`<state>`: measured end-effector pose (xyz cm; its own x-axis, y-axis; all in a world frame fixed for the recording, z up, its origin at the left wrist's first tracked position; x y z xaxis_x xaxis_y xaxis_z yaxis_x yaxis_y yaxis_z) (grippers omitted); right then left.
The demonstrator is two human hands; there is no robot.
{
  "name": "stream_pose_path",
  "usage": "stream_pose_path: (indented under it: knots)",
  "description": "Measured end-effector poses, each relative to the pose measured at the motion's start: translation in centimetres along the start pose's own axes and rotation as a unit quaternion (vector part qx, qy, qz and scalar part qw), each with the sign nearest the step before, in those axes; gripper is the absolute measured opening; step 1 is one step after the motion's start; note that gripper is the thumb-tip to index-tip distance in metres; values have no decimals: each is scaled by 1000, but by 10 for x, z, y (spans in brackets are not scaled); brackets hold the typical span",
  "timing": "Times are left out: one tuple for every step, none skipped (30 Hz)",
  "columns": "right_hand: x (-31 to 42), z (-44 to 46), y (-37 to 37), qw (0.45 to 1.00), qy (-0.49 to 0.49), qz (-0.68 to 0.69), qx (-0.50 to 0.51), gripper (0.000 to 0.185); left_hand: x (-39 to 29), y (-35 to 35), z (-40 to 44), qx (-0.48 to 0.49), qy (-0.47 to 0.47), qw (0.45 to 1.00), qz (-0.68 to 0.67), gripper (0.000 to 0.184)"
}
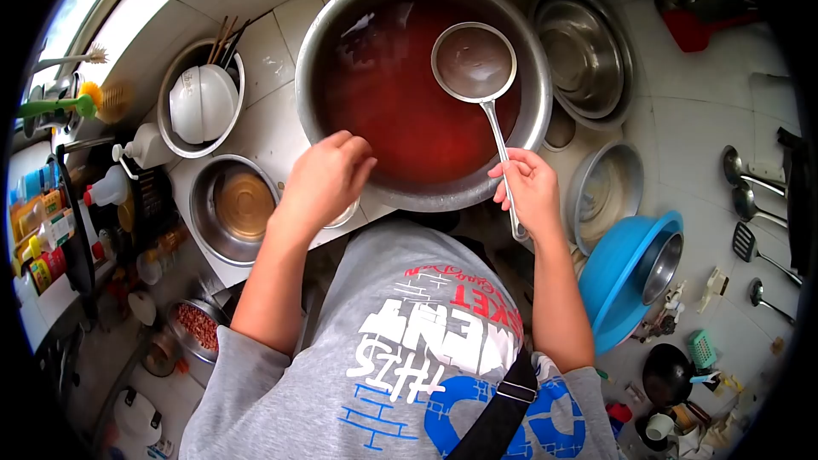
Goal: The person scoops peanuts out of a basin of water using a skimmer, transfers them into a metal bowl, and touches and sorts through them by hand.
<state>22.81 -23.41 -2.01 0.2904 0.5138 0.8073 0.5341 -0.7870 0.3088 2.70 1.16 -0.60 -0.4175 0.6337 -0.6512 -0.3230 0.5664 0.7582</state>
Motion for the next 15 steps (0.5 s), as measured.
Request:
stream_pose_path:
  knots:
    - [2,-4,1,1000,6,-5,3,30,3,6,1,-17,10,1000,7,12]
    - [2,-7,2,1000,13,-10,5,30,4,14,2,-46,11,999,7,11]
    - [-5,-16,5,1000,16,-21,8,29,6,14,-4,-54,19,998,11,10]
    - [-7,-20,7,999,21,-31,12,28,9,17,-5,-64,27,997,15,10]
    - [-9,-25,7,999,28,-40,16,27,12,20,-5,-74,33,996,22,10]
    - [-7,-30,7,998,32,-50,23,25,15,21,-6,-80,44,996,21,10]
    - [-6,-36,7,997,34,-60,28,25,17,22,-7,-87,43,995,26,10]
    - [-7,-40,6,996,37,-68,34,24,19,23,-9,-95,42,994,32,11]
    - [-7,-43,5,995,41,-77,40,23,21,23,-10,-103,41,993,37,11]
    - [-8,-47,3,994,44,-86,46,22,21,25,-12,-109,48,992,41,11]
    - [-8,-49,1,993,49,-96,56,22,21,25,-13,-111,51,992,41,11]
    - [-8,-52,-1,991,54,-106,66,21,21,26,-14,-112,53,991,41,11]
    - [-9,-55,-5,989,59,-116,77,21,21,27,-16,-112,56,991,42,11]
    - [-10,-56,-8,986,69,-124,84,20,20,28,-18,-112,62,991,41,11]
    - [-10,-57,-12,984,78,-131,90,20,20,28,-19,-112,67,991,39,11]
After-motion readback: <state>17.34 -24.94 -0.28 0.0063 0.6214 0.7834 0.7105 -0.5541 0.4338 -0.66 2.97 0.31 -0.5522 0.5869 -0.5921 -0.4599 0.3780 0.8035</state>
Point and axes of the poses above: each hand's wrist, its own z-axis towards the middle knuckle, its own y-axis out of the back of the hand, x = y × z, the point moved 3 cm from there along z, towards the middle knuckle, and after that the axes turned 13 degrees about -x, right-handed, at the moved point
